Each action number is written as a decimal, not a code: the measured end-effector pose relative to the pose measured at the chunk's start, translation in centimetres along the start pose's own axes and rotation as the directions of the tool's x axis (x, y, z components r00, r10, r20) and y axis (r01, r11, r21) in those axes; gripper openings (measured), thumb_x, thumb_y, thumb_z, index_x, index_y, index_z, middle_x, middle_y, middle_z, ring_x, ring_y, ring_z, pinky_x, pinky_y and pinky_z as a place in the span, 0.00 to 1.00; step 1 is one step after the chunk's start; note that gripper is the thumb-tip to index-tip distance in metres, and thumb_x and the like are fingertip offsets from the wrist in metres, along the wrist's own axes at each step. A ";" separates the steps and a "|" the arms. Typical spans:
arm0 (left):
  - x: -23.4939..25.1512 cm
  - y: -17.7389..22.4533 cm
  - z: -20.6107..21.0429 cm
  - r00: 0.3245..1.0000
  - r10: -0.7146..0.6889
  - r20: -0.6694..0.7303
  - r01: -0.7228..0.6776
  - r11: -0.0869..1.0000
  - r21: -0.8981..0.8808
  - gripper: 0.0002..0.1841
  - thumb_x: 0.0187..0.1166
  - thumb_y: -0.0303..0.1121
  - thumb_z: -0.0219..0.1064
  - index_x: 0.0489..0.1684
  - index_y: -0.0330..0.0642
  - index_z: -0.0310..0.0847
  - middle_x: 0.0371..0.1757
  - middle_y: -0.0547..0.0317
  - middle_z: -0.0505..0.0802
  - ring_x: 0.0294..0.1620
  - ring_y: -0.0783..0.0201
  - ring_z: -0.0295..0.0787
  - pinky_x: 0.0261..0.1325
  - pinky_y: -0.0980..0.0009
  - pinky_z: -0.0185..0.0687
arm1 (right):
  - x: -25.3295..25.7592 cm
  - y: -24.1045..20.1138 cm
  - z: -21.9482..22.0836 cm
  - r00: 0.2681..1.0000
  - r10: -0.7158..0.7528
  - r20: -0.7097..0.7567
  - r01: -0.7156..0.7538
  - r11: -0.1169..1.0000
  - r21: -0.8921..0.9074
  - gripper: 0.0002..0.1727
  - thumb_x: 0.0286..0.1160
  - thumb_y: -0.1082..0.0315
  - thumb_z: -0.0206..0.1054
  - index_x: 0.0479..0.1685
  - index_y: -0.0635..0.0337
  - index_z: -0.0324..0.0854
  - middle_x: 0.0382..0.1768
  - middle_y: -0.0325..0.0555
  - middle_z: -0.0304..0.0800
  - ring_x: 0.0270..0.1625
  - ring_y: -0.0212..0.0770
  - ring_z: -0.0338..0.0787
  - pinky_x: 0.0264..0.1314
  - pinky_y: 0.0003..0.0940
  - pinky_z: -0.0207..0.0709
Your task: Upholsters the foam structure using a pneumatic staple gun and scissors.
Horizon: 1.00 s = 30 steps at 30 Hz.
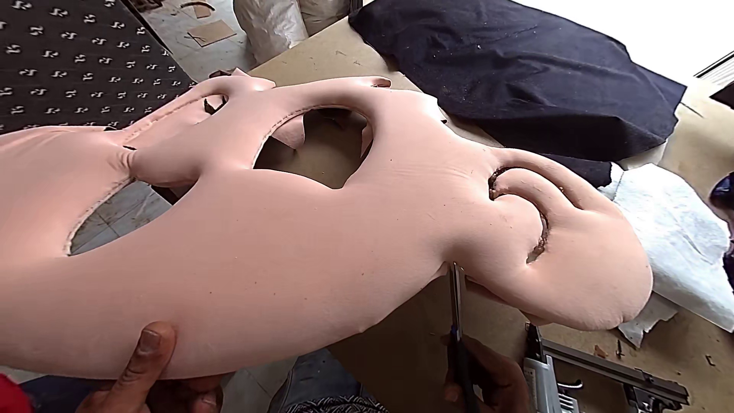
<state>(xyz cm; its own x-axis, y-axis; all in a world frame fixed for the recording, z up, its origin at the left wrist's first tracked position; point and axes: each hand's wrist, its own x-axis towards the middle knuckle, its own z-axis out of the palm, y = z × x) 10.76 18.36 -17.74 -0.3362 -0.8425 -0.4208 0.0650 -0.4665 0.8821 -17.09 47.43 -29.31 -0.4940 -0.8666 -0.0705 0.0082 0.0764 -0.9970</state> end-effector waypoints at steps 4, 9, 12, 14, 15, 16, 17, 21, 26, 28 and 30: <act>0.0 0.1 0.0 1.000 0.008 0.016 -0.008 1.000 0.003 0.22 0.93 0.54 0.47 0.47 0.51 0.83 0.24 0.57 0.93 0.18 0.64 0.89 0.20 0.68 0.87 | 0.1 0.1 -0.2 1.000 -0.006 -0.004 0.006 1.000 -0.017 0.31 0.69 0.57 0.82 0.71 0.61 0.83 0.31 0.48 0.92 0.25 0.40 0.87 0.28 0.38 0.86; -0.1 0.4 0.2 1.000 0.000 0.025 0.000 1.000 0.005 0.21 0.93 0.54 0.48 0.48 0.51 0.83 0.25 0.57 0.93 0.19 0.65 0.89 0.21 0.69 0.87 | 0.2 0.0 0.0 1.000 -0.006 -0.019 0.005 0.998 -0.057 0.30 0.69 0.56 0.83 0.70 0.59 0.84 0.30 0.46 0.92 0.24 0.38 0.86 0.26 0.37 0.85; -0.1 0.6 0.2 1.000 -0.001 0.031 0.001 1.000 -0.001 0.21 0.93 0.54 0.48 0.48 0.52 0.83 0.26 0.58 0.93 0.19 0.66 0.89 0.21 0.69 0.87 | 0.3 -0.1 -0.1 1.000 0.001 -0.027 -0.002 0.999 -0.051 0.30 0.68 0.57 0.83 0.70 0.59 0.84 0.30 0.47 0.92 0.24 0.39 0.87 0.27 0.38 0.85; -0.1 0.6 0.2 1.000 -0.003 0.026 0.003 1.000 0.003 0.21 0.93 0.54 0.47 0.47 0.52 0.83 0.25 0.58 0.93 0.19 0.66 0.89 0.21 0.69 0.86 | 0.5 -0.1 -0.3 0.999 -0.003 -0.035 0.001 0.999 -0.050 0.30 0.68 0.58 0.83 0.70 0.60 0.85 0.30 0.47 0.92 0.24 0.39 0.86 0.27 0.38 0.85; -0.1 0.6 0.2 1.000 -0.001 0.025 0.001 1.000 0.003 0.21 0.93 0.54 0.47 0.48 0.52 0.82 0.25 0.58 0.93 0.19 0.65 0.89 0.20 0.69 0.86 | 0.5 -0.2 -0.4 0.999 -0.001 -0.037 -0.001 0.998 -0.057 0.30 0.68 0.58 0.83 0.69 0.60 0.85 0.30 0.47 0.92 0.24 0.39 0.86 0.27 0.37 0.85; -0.1 0.6 0.3 1.000 0.001 0.027 -0.001 1.000 0.002 0.21 0.94 0.54 0.47 0.48 0.52 0.82 0.25 0.58 0.93 0.19 0.65 0.88 0.20 0.69 0.87 | 0.6 -0.2 -0.5 0.999 -0.002 -0.039 -0.001 0.998 -0.067 0.30 0.68 0.57 0.83 0.69 0.59 0.85 0.30 0.46 0.92 0.24 0.38 0.86 0.27 0.37 0.85; -0.2 0.7 0.4 1.000 0.002 0.025 -0.002 1.000 0.003 0.21 0.94 0.53 0.47 0.48 0.51 0.82 0.25 0.58 0.92 0.19 0.65 0.88 0.20 0.69 0.86 | 0.7 -0.2 -0.6 0.999 -0.002 -0.040 -0.001 0.997 -0.077 0.30 0.67 0.57 0.84 0.69 0.59 0.85 0.30 0.46 0.92 0.23 0.38 0.86 0.26 0.36 0.85; -0.2 0.9 0.4 1.000 0.011 0.022 -0.012 1.000 0.018 0.21 0.94 0.53 0.46 0.47 0.51 0.82 0.24 0.58 0.92 0.18 0.66 0.88 0.20 0.69 0.87 | 0.8 0.0 -0.8 0.999 -0.010 -0.038 0.007 0.997 -0.083 0.30 0.66 0.58 0.84 0.70 0.59 0.85 0.30 0.46 0.92 0.24 0.38 0.86 0.27 0.37 0.85; -0.2 1.0 0.5 0.999 0.010 0.032 -0.011 1.000 0.017 0.22 0.94 0.53 0.46 0.47 0.51 0.83 0.24 0.58 0.92 0.18 0.66 0.88 0.19 0.69 0.86 | 1.1 0.4 -1.0 0.999 -0.025 -0.039 0.020 0.995 -0.102 0.30 0.66 0.57 0.84 0.69 0.57 0.86 0.30 0.46 0.92 0.24 0.38 0.87 0.26 0.37 0.85; -0.2 1.1 0.5 1.000 0.007 0.027 -0.008 1.000 0.023 0.22 0.94 0.53 0.46 0.46 0.52 0.83 0.24 0.59 0.93 0.18 0.66 0.88 0.20 0.70 0.86 | 1.2 0.5 -0.9 0.998 -0.032 -0.046 0.027 0.994 -0.102 0.30 0.66 0.57 0.84 0.69 0.57 0.86 0.30 0.45 0.93 0.24 0.38 0.86 0.26 0.36 0.85; -0.2 1.1 0.5 1.000 0.010 0.020 -0.010 1.000 0.026 0.22 0.94 0.54 0.47 0.46 0.51 0.83 0.24 0.59 0.93 0.18 0.66 0.88 0.20 0.69 0.87 | 1.3 0.4 -1.0 0.999 -0.026 -0.043 0.021 0.994 -0.109 0.30 0.66 0.57 0.84 0.70 0.57 0.85 0.31 0.45 0.93 0.25 0.38 0.87 0.27 0.36 0.86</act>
<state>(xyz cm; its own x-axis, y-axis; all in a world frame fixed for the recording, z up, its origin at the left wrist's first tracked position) 10.42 18.19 -16.54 -0.3546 -0.8413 -0.4080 0.0444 -0.4510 0.8914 -18.55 46.84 -29.80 -0.5306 -0.8465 -0.0432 -0.0975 0.1116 -0.9890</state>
